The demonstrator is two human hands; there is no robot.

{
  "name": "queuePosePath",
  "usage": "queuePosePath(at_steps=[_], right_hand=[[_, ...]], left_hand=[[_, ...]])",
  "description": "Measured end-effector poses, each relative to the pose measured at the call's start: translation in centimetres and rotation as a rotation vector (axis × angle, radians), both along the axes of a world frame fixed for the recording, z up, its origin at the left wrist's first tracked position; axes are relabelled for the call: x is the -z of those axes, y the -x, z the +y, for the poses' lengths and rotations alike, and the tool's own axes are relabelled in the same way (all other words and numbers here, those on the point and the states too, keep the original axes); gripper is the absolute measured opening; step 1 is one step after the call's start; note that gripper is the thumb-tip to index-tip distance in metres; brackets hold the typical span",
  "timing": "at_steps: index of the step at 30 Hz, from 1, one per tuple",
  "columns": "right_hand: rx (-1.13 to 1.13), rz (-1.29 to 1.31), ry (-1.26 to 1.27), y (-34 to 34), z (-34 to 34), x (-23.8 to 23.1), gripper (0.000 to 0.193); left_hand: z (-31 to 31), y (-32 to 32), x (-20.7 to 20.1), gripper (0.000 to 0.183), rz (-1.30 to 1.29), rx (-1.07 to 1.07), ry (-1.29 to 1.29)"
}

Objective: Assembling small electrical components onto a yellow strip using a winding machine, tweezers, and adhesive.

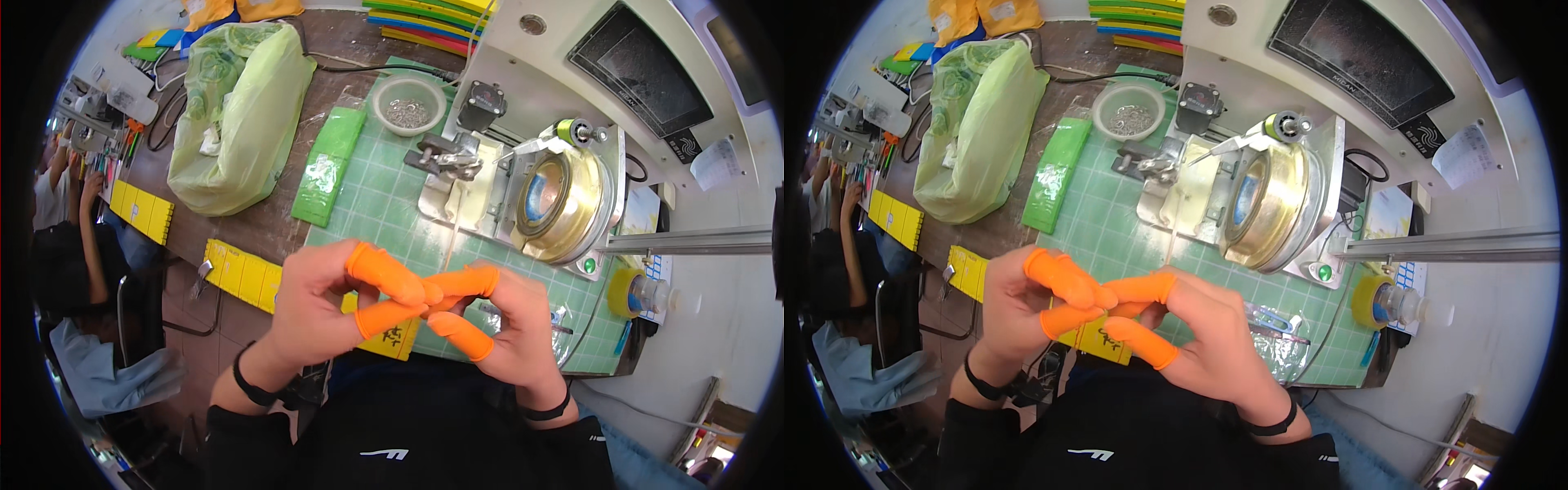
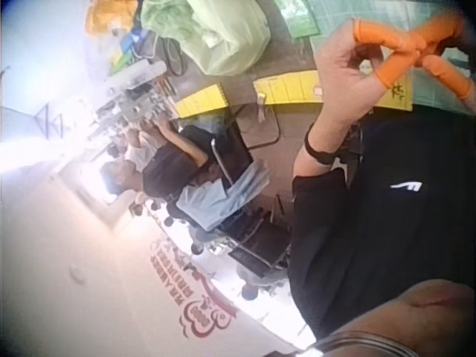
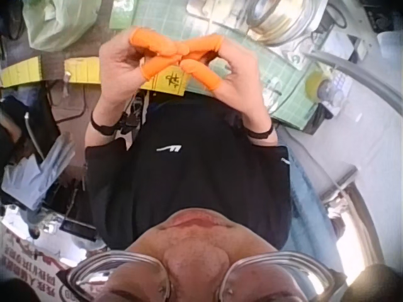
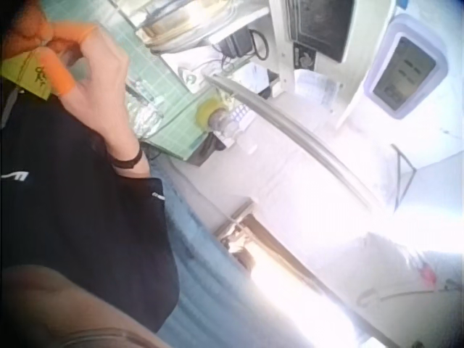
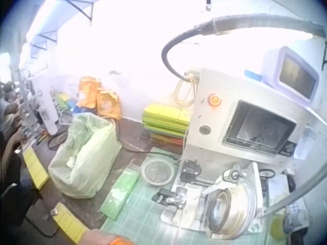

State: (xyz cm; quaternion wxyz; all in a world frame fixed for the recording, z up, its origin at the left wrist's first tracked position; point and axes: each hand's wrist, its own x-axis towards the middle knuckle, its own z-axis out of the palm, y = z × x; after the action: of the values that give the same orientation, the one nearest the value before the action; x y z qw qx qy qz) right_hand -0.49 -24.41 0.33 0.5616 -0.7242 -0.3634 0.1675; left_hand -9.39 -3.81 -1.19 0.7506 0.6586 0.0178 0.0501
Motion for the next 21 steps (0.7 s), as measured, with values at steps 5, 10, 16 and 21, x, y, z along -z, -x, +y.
queuePosePath(at_steps=[5, 10, 16, 21], right_hand=[[-0.010, 0.155, -0.095, 2.2, 1.0, -0.1, 0.021], [0.081, 0.277, -0.084, 4.0, 0.7, -0.2, 0.019], [0.019, -0.285, 0.059, 3.2, 0.1, -1.0, 0.016], [0.016, -0.491, 0.232, 2.9, 0.4, -1.6, 0.019]], left_hand=[[-1.4, 2.9, 0.9, 0.021, -0.130, -0.156, 0.016], [-2.0, 3.8, 1.1, 0.021, -0.252, -0.239, -0.124], [-1.4, 3.3, -0.2, 0.024, -0.291, -0.204, -0.382], [-1.3, 3.2, 0.2, 0.031, -0.396, -0.225, -0.677]])
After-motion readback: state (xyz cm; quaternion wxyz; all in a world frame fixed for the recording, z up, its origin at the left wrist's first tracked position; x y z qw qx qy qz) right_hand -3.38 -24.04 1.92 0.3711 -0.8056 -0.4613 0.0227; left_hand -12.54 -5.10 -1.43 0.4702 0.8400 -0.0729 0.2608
